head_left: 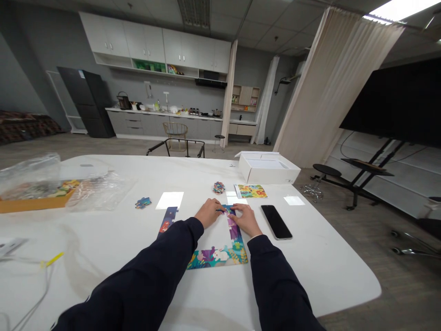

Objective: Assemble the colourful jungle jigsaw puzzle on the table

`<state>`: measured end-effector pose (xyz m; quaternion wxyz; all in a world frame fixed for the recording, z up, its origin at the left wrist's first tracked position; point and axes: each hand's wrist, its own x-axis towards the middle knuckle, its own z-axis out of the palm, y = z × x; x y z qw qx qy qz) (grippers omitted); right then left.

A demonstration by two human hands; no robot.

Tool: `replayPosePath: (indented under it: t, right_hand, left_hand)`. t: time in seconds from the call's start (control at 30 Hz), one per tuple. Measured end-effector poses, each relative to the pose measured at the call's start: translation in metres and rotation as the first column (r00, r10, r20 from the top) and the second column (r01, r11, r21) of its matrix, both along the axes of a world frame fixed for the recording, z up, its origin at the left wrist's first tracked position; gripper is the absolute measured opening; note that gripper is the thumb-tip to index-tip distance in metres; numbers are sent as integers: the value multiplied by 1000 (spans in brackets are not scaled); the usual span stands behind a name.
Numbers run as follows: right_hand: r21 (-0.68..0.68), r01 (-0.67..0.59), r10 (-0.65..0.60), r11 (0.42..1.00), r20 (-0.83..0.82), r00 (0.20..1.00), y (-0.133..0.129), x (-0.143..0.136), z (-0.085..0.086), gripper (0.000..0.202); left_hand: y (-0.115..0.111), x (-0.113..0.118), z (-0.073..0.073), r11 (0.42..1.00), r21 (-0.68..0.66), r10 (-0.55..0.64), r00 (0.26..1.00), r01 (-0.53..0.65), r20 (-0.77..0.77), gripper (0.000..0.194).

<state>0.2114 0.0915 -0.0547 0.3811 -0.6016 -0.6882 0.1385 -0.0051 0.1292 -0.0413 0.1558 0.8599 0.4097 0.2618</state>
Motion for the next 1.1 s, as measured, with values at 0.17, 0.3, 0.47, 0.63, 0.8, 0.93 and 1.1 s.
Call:
replayPosePath:
  t: [0.17, 0.3, 0.47, 0.63, 0.8, 0.93, 1.1]
  right_hand:
    - [-8, 2, -2, 1000, 12, 1000, 1, 0, -1, 28]
    - [1, 10, -10, 1000, 17, 1000, 1, 0, -2, 26]
    - [0, 9, -9, 1000, 24, 1000, 1, 0, -2, 25]
    - [-8, 7, -6, 1000, 18, 1000, 2, 0, -2, 26]
    - [-24, -1, 1, 1000, 17, 1000, 1, 0, 1, 27]
    - [-25, -3, 4, 1000, 21, 1000, 1, 0, 1, 27]
    - [-23, 5, -4, 1000, 25, 1000, 3, 1, -2, 27]
  left_hand:
    - [-2, 2, 9, 1000, 14, -16, 992, 18, -121, 30]
    - [-7, 3, 13, 1000, 15, 10, 978, -7, -207, 31]
    - [-13, 11, 11, 997, 8, 75, 978, -75, -195, 33]
    - [-14, 15, 10, 994, 3, 112, 976, -113, -187, 32]
    - [-15, 11, 12, 995, 2, 96, 977, -97, -190, 32]
    - [-15, 10, 11, 996, 16, 86, 979, -85, -184, 33]
    - [-15, 14, 6, 996, 27, 93, 984, -90, -152, 36]
